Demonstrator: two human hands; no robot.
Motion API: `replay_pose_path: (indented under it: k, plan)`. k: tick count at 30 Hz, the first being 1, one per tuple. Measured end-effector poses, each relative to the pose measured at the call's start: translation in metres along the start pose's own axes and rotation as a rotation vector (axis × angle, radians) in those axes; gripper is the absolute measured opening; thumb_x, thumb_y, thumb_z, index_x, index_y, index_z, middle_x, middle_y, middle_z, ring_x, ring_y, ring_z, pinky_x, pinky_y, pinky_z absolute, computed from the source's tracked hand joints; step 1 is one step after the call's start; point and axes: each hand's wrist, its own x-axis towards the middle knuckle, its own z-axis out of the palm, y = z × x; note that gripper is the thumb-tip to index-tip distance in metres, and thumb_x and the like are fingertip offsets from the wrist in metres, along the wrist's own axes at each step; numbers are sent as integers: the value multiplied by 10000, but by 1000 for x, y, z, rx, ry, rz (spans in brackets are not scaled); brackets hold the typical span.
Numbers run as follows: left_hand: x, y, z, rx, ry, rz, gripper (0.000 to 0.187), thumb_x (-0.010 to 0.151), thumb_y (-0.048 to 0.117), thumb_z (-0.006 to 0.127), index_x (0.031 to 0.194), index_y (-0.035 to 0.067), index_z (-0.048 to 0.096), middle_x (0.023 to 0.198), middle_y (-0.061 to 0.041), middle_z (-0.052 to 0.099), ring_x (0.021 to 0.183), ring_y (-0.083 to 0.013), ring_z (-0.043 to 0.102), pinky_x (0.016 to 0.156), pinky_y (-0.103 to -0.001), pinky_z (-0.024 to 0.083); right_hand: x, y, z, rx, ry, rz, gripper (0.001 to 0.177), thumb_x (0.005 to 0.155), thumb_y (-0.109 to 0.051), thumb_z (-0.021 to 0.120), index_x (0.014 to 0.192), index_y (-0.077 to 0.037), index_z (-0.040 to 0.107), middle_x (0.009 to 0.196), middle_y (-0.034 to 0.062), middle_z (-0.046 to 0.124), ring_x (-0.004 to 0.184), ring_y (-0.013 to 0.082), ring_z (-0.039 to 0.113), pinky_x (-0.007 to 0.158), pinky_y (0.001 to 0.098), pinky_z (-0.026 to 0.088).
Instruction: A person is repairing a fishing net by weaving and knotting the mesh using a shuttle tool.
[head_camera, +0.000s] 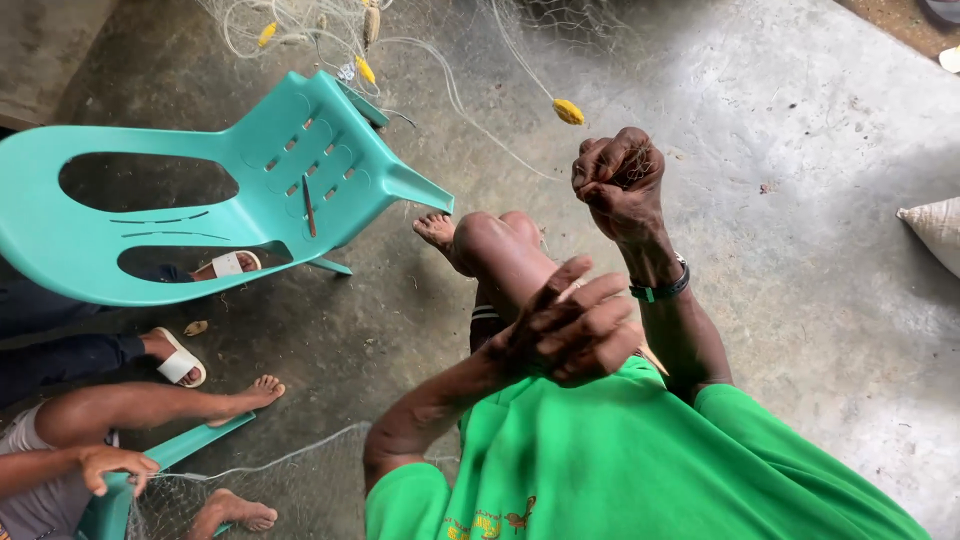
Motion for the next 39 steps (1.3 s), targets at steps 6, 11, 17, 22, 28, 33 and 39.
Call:
replay_pose_path:
  k: [6, 11, 17, 22, 28, 33, 39]
  plan:
    - [3, 34, -15, -371, 171, -432, 245, 1039, 138, 530, 954, -32, 684, 920, -225, 733, 877, -441, 777, 749, -511, 681, -10, 1, 4, 65, -34, 39, 398, 777, 103, 806, 874, -20, 440, 707, 293, 575, 608, 237, 529, 541, 292, 447]
    - [11, 45, -21, -568, 206, -703, 165, 1031, 47, 565, 995, -99, 633, 965, -252, 712, 965, -476, 753, 783, -504, 664, -12, -3, 17, 55, -24, 69, 383, 832, 47, 796, 923, -37, 434, 732, 244, 568, 629, 210, 522, 541, 283, 429]
    - [11, 39, -24, -691, 252, -824, 168, 1026, 22, 580, 1008, -142, 614, 883, -244, 712, 900, -436, 757, 818, -551, 645, -13, -2, 25, 20, 96, 92, 343, 886, 43, 747, 957, -69, 431, 805, 215, 551, 635, 169, 483, 513, 266, 381]
    - [29, 34, -35, -756, 260, -855, 166, 1024, 19, 587, 1018, -142, 627, 883, -234, 726, 904, -440, 758, 796, -575, 638, -14, -5, 32, -32, 111, 87, 337, 873, 104, 728, 931, -54, 436, 813, 228, 570, 644, 150, 485, 515, 250, 379]
    - [77, 1, -55, -626, 320, -701, 174, 1053, 41, 570, 1053, -132, 591, 933, -259, 708, 941, -443, 751, 841, -564, 637, -9, -6, 41, -211, 32, -51, 380, 791, 169, 774, 875, -15, 453, 747, 279, 620, 620, 217, 542, 517, 290, 423]
    - [115, -28, -63, -154, -35, -456, 127, 1009, 112, 630, 1085, 45, 706, 1072, -72, 755, 1045, -240, 779, 885, -302, 559, -13, -6, 31, -306, 16, -182, 475, 805, -135, 889, 890, 60, 464, 765, 344, 629, 732, 351, 599, 766, 381, 465]
    - [158, -43, -64, -466, -416, -592, 205, 1067, -131, 600, 1152, 54, 622, 1122, -81, 542, 779, -100, 654, 813, -273, 586, -2, -28, 66, -348, 215, -144, 309, 874, -101, 814, 916, -29, 516, 777, 166, 599, 724, 228, 565, 682, 313, 437]
